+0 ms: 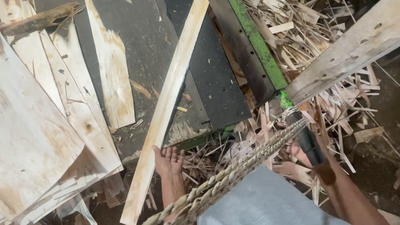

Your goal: The person processes wood veneers by selecting thin strips of wood from a pile and feeding them into a green woodworking machine to trim or flatten them.

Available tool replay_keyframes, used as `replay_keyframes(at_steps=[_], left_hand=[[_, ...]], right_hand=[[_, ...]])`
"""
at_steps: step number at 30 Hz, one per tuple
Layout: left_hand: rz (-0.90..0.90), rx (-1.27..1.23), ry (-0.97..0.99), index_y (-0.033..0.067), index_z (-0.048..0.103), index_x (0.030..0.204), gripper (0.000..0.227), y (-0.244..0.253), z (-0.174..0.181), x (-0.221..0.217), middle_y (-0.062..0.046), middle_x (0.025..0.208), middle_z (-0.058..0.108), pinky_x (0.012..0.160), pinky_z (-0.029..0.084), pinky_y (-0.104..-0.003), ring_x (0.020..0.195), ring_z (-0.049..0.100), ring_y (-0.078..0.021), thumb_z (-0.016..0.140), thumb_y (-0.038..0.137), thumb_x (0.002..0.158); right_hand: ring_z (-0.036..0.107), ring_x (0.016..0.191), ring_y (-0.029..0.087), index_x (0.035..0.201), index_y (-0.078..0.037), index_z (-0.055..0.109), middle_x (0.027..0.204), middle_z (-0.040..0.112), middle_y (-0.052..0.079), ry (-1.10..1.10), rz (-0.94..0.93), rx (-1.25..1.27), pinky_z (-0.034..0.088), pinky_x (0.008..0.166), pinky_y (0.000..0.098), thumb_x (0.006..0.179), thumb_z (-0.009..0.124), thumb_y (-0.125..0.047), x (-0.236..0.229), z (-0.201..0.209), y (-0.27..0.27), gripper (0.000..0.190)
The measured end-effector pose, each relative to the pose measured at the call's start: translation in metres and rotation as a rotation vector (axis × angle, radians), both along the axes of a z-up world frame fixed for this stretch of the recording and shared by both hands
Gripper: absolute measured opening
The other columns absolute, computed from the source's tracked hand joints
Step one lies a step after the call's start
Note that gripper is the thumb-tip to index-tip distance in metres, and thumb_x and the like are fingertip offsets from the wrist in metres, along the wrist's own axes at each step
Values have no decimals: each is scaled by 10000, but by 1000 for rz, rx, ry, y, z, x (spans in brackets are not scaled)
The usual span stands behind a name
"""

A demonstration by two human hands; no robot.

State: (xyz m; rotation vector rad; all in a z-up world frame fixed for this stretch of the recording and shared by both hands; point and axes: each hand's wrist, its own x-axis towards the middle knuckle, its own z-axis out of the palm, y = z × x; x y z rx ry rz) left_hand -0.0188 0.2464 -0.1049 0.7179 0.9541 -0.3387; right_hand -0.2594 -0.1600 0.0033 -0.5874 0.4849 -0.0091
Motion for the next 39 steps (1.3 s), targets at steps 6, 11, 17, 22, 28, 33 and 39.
replay_keyframes(at_steps=[6,11,17,22,28,33,39], left_hand=[[442,246,-125,-43,581,1262,307,9,87,-16,-145,1086,613,722,683,-390,887,586,-215,665,103,1005],[830,481,-453,49,408,1434,445,73,238,-17,-216,1209,646,704,661,-407,963,771,-322,482,163,1010],[563,615,-765,33,360,1553,608,72,223,51,-371,1353,593,1036,590,-413,1240,674,-365,636,-17,1013],[438,496,-848,161,215,1526,705,94,231,77,-190,1490,432,955,618,-450,1257,606,-326,578,-78,971],[440,473,-1074,165,284,1586,647,153,219,118,-184,1517,482,1105,591,-419,1358,565,-246,587,-102,1080],[352,471,-1041,134,340,1601,641,157,182,149,-235,1412,527,1086,594,-480,1251,604,-315,597,-117,1070],[270,334,-967,97,319,1581,640,176,174,196,-206,1375,563,1062,592,-474,1257,610,-299,592,-114,1041]], right_hand=[[699,571,199,1429,-79,450,873,720,109,339,235,-598,591,499,323,787,692,-266,12,142,11,710],[592,508,162,1452,-136,462,737,623,89,420,326,-800,505,441,318,804,725,-114,29,163,33,700],[597,489,155,1303,-17,513,722,616,65,374,352,-983,498,429,318,854,674,-64,30,153,32,479],[627,561,151,1298,-26,534,767,639,47,274,386,-1352,518,499,314,819,712,-84,33,150,38,514],[643,602,283,1443,-49,481,790,649,159,531,321,-1401,527,567,418,795,673,-93,22,115,34,677],[680,754,333,1498,-66,403,956,697,231,675,433,-1587,554,723,458,818,729,-153,25,87,36,760],[630,680,346,1339,-8,523,932,702,215,521,558,-1506,551,595,459,935,742,-209,31,175,39,502]])
